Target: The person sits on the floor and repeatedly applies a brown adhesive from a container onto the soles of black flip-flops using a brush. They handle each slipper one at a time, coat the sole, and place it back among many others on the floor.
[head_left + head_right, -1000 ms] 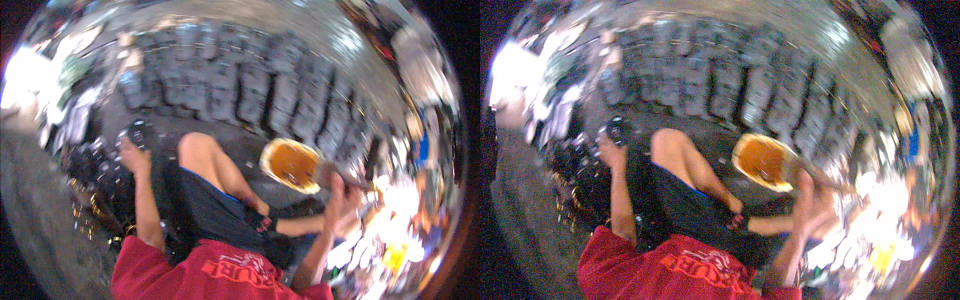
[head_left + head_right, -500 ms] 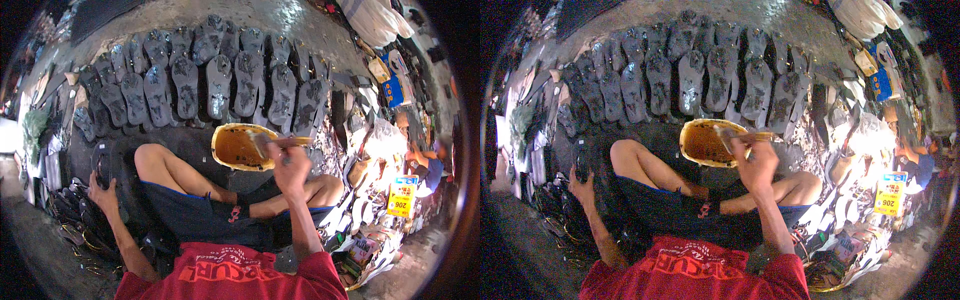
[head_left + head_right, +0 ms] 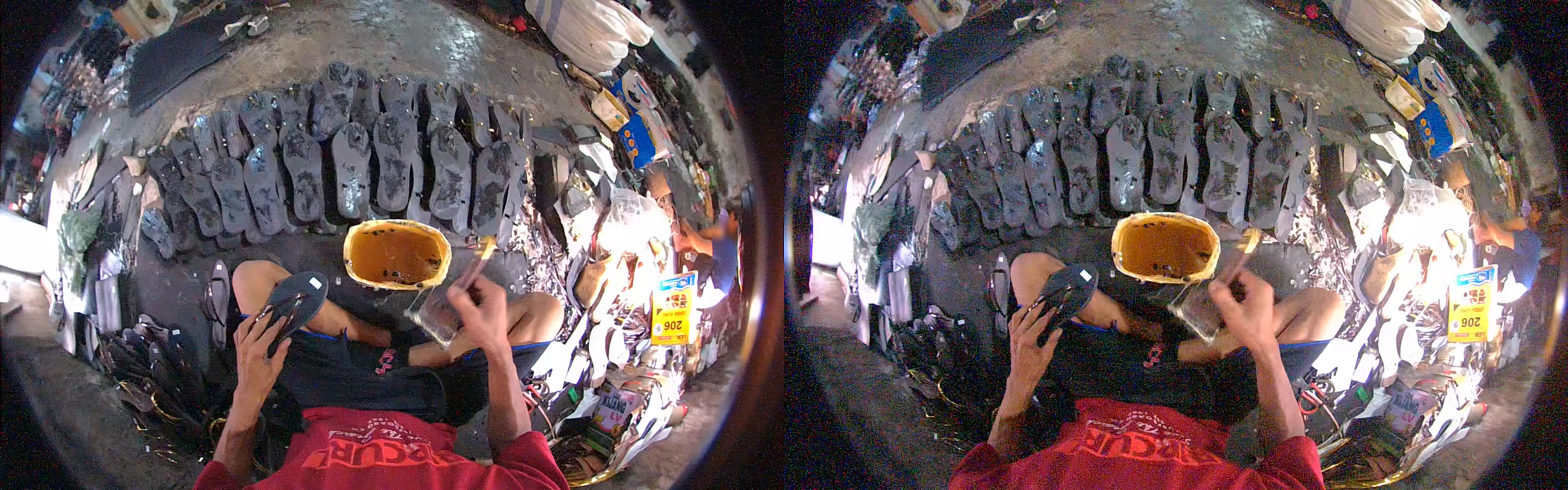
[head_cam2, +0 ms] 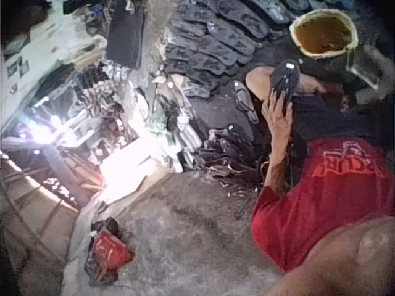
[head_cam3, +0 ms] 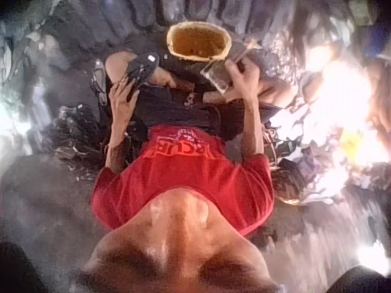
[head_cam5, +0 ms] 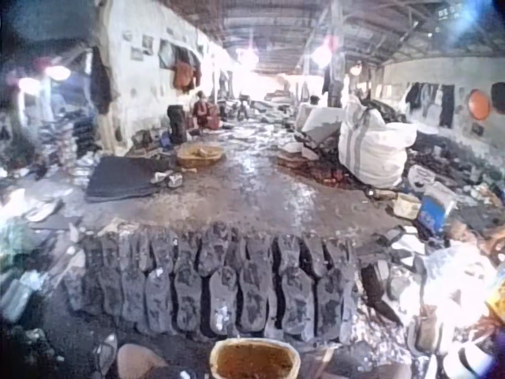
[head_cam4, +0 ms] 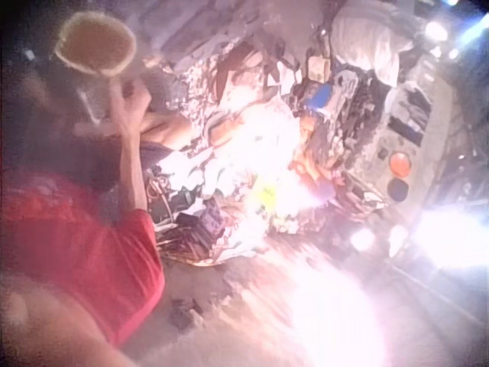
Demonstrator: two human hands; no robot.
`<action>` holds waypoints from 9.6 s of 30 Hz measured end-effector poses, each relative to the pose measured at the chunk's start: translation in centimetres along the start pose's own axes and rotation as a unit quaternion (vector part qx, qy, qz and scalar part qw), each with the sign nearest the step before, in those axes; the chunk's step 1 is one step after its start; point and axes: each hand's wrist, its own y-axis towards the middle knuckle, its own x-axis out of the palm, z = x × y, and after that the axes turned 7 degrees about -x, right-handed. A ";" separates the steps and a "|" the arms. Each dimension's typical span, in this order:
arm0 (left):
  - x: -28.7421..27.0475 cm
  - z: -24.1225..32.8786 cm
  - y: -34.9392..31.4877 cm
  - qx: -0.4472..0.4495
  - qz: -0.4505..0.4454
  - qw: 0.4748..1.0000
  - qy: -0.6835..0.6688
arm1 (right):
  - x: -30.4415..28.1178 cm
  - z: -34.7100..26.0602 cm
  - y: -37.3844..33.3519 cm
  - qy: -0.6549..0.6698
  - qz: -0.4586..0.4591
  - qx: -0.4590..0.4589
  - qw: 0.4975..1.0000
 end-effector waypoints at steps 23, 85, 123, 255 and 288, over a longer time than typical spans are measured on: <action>5.4 13.1 1.8 -0.151 -0.115 0.599 -0.778 | 5.7 -12.2 3.0 0.179 0.133 -0.225 0.948; 6.0 -24.2 0.8 -0.385 0.057 0.921 -0.015 | 3.8 -6.0 3.6 -0.127 0.090 -0.130 0.979; 6.3 11.3 1.9 -0.177 -0.117 0.573 -0.792 | 4.3 -9.1 3.7 0.392 0.201 -0.168 0.882; 4.7 12.8 3.9 -0.101 -0.094 0.526 -0.839 | 6.7 -12.9 2.3 0.259 0.154 -0.039 0.953; 8.8 22.7 37.0 -0.115 -0.226 0.368 -0.894 | -1.3 -0.9 1.3 0.143 0.342 0.118 0.921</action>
